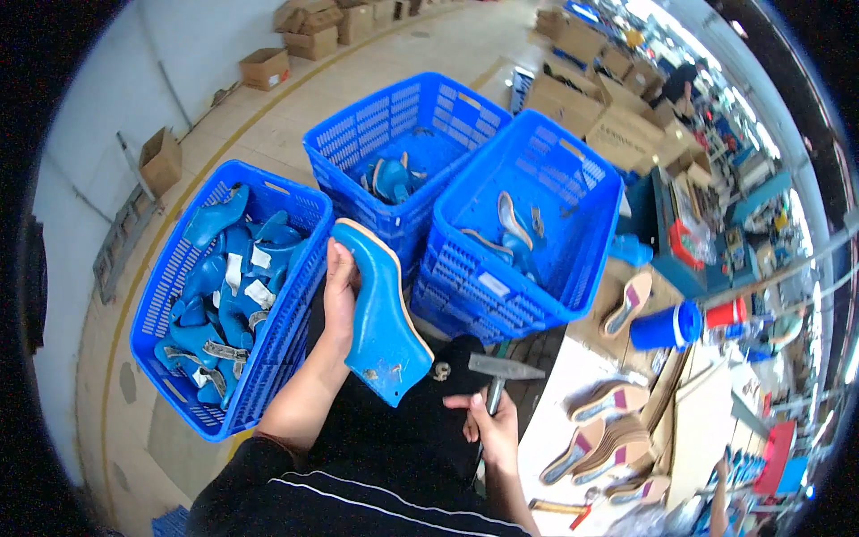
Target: Inspecting and assembling shoe components using a hammer and pliers in a factory setting.
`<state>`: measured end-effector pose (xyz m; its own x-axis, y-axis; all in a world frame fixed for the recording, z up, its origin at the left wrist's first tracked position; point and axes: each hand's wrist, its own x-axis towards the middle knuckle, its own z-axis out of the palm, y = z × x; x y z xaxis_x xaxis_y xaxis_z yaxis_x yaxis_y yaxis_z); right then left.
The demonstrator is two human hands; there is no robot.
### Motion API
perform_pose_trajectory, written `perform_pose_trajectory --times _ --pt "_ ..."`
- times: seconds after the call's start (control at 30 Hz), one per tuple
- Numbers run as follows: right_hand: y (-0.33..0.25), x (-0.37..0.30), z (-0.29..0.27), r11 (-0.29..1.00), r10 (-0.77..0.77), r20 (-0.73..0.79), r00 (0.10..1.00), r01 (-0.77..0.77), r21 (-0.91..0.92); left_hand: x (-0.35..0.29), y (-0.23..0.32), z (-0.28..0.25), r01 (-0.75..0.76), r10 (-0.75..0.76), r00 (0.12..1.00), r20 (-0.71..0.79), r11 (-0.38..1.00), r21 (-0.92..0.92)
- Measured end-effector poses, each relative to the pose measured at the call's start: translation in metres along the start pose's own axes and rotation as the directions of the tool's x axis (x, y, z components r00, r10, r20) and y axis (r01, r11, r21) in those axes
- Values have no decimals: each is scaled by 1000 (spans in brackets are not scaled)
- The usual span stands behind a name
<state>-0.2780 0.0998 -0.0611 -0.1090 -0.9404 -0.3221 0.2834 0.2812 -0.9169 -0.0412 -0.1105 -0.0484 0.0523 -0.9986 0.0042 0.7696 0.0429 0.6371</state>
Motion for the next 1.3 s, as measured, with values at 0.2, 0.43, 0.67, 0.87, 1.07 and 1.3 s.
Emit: perform_pose_trajectory --times 0.2,0.43,0.67,0.87,1.07,1.3 --pt "-17 16 32 974 -11 10 1000 8 228 -22 -22 13 101 -90 993 73 980 -174" --pt "-35 16 43 976 63 32 998 -68 207 -41 -26 14 -206 239 920 310 969 -136" --pt "-21 38 8 936 -319 -71 945 302 -178 -59 -16 -21 -291 182 775 606 953 85" --pt "-20 44 10 583 -492 106 864 418 -697 -69 -22 -59 -116 11 807 591 983 139" --pt "-22 37 8 742 -451 -24 892 360 -566 -78 -29 -55 -120 60 836 546 990 75" --pt "-29 31 -2 694 -459 40 888 386 -608 -89 -16 -27 -127 83 855 512 991 51"
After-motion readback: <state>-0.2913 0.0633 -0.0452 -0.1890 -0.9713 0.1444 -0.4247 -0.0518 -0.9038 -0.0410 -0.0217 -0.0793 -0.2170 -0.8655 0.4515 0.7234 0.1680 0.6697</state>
